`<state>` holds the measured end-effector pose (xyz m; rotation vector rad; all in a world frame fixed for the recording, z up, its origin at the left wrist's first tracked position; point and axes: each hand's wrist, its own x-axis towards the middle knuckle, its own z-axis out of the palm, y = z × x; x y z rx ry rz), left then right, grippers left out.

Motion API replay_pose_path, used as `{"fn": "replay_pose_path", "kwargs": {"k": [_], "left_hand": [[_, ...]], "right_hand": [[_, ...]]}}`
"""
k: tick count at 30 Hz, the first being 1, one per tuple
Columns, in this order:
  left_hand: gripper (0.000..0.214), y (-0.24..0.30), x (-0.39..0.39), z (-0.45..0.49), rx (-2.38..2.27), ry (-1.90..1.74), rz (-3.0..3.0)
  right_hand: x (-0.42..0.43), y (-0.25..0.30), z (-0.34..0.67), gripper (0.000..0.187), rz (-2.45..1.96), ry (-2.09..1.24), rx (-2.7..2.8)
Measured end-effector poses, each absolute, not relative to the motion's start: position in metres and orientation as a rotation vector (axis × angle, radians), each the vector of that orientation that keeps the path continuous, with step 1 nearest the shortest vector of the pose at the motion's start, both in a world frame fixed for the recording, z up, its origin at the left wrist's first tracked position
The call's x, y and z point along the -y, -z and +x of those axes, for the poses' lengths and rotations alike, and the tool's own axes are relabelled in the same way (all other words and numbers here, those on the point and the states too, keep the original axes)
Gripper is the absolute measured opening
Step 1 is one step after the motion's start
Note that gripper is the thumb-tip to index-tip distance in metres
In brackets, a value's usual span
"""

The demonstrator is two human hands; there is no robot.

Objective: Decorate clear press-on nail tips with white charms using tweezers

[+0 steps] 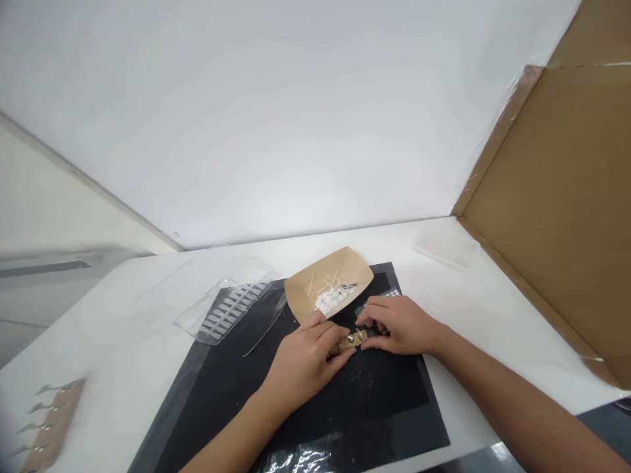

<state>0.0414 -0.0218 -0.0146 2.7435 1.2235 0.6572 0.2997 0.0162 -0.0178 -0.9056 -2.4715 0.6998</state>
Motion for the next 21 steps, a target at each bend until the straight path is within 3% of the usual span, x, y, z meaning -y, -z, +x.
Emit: {"fn": "replay_pose_path", "kwargs": {"k": [3,10,14,21], "left_hand": [[0.012,0.014,0.021,0.041,-1.190,-0.647,2.739],[0.015,0.012,0.023,0.041,-1.166,-0.619,2.715],[0.028,0.012,0.023,0.043,-1.261,-0.593,2.573],[0.031,0.014,0.025,0.044,-1.320,-0.595,2.499]], "right_hand": [[-0.016,0.019,0.299,0.038,-0.866,-0.745,2.479],[-0.012,0.016,0.294,0.033,-0.772,-0.718,2.434],[-0.010,0.015,0.291,0.033,-0.739,-0.655,2.443],[-0.004,0.015,0.284,0.016,-0.740,-0.521,2.477]]}}
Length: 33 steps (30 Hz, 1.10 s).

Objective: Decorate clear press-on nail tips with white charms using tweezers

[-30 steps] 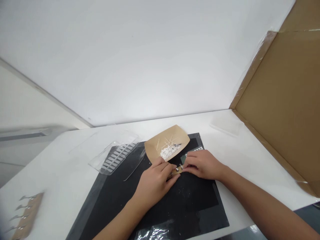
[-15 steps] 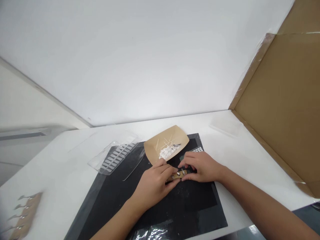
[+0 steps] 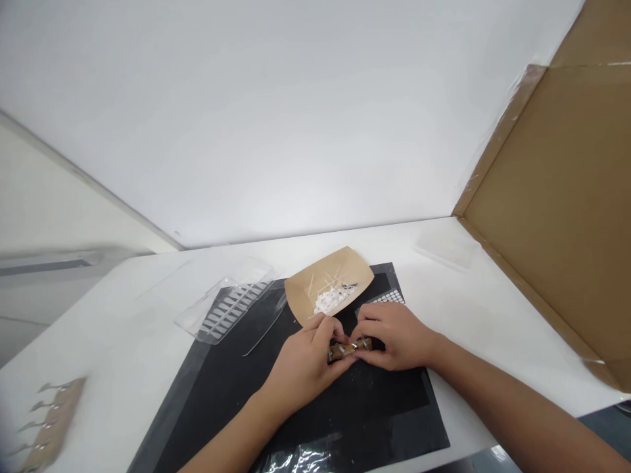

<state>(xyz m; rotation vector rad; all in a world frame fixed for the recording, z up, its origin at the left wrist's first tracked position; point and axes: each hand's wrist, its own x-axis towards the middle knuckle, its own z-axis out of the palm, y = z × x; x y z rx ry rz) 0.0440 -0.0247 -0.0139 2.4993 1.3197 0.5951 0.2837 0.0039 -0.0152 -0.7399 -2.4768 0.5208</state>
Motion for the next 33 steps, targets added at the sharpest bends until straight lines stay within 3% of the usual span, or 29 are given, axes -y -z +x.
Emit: {"fn": "replay_pose_path", "kwargs": {"k": [4,10,16,33], "left_hand": [[0.030,0.013,0.026,0.045,-1.332,-0.575,2.487],[0.031,0.010,0.025,0.046,-1.310,-0.579,2.472],[0.033,0.009,0.026,0.046,-1.312,-0.576,2.462],[0.027,0.008,0.026,0.047,-1.386,-0.446,2.404]], "right_hand": [[-0.004,0.015,0.283,0.012,-0.742,-0.518,2.486],[-0.007,0.011,0.291,0.028,-0.757,-0.607,2.467],[-0.010,0.009,0.297,0.028,-0.780,-0.707,2.457],[-0.010,0.009,0.293,0.034,-0.745,-0.626,2.458]]}}
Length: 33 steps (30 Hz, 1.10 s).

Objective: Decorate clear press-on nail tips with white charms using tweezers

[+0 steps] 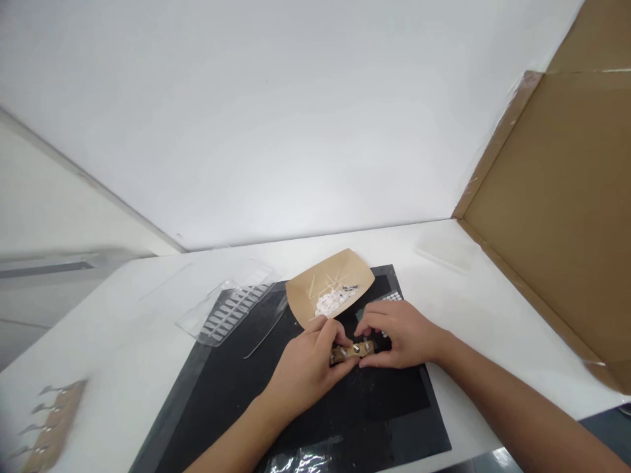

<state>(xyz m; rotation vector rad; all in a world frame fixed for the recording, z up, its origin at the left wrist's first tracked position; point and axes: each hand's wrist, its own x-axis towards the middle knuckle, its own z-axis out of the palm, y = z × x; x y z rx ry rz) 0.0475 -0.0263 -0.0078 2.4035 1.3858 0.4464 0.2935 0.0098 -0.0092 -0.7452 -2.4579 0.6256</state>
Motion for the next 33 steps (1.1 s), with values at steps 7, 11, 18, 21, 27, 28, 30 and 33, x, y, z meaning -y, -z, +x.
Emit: {"fn": "replay_pose_path", "kwargs": {"k": [7,11,18,21,27,28,30,33], "left_hand": [[0.028,0.006,0.027,0.048,-1.405,-0.426,2.412],[0.029,0.008,0.027,0.047,-1.405,-0.430,2.418],[0.028,0.009,0.026,0.048,-1.403,-0.448,2.430],[0.027,0.009,0.026,0.048,-1.399,-0.447,2.431],[0.027,0.008,0.028,0.048,-1.389,-0.454,2.437],[0.026,0.008,0.028,0.048,-1.386,-0.454,2.438],[0.026,0.007,0.028,0.048,-1.384,-0.450,2.436],[0.025,0.008,0.027,0.048,-1.385,-0.453,2.441]], "right_hand": [[-0.002,0.006,0.284,0.024,-0.701,-0.540,2.505],[0.001,0.010,0.281,0.025,-0.756,-0.517,2.515],[0.000,0.016,0.281,0.020,-0.773,-0.499,2.512],[-0.001,0.015,0.281,0.018,-0.774,-0.506,2.510],[-0.001,0.016,0.282,0.018,-0.805,-0.589,2.515],[-0.001,0.017,0.282,0.019,-0.823,-0.611,2.511],[-0.002,0.017,0.283,0.018,-0.843,-0.653,2.497],[-0.003,0.017,0.284,0.014,-0.808,-0.691,2.485]]}}
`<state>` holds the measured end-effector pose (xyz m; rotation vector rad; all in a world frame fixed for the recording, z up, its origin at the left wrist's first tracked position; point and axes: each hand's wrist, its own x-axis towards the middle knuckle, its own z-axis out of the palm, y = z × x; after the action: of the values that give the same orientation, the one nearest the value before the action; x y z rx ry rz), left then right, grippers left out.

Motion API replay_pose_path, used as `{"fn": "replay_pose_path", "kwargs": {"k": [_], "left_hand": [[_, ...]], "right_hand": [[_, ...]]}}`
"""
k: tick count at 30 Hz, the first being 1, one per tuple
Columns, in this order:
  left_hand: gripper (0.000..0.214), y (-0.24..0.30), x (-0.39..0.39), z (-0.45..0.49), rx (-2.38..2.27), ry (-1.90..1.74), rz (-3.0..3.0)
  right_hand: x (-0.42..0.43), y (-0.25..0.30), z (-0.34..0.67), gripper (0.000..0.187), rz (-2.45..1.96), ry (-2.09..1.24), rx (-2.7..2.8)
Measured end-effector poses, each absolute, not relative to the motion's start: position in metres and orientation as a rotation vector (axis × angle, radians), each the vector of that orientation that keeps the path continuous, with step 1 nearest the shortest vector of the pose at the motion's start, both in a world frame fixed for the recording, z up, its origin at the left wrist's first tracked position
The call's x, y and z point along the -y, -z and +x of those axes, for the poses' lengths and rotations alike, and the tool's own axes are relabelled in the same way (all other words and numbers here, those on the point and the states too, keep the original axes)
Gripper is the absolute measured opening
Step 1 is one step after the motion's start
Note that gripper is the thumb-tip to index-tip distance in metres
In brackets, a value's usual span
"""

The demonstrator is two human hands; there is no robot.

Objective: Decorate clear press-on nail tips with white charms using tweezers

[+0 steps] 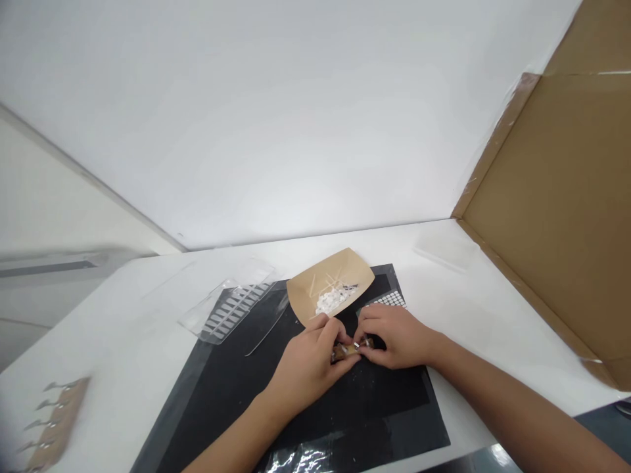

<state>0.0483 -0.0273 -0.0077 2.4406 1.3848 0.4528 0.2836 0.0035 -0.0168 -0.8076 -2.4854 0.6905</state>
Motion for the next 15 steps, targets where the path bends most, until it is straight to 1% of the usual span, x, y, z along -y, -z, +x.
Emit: {"fn": "replay_pose_path", "kwargs": {"k": [6,10,12,15], "left_hand": [[0.028,0.0107,0.0271,0.0487,-1.422,-0.452,2.430],[0.027,0.0112,0.0266,0.0483,-1.416,-0.468,2.465],[0.026,0.0101,0.0261,0.0475,-1.384,-0.499,2.499],[0.026,0.0065,0.0253,0.0462,-1.274,-0.566,2.518]], "right_hand": [[-0.0055,0.0159,0.2836,0.010,-0.775,-0.790,2.460],[-0.0052,0.0168,0.2840,0.010,-0.783,-0.788,2.470],[-0.0046,0.0171,0.2848,0.016,-0.818,-0.781,2.482],[-0.0037,0.0176,0.2867,0.036,-0.888,-0.815,2.458]]}}
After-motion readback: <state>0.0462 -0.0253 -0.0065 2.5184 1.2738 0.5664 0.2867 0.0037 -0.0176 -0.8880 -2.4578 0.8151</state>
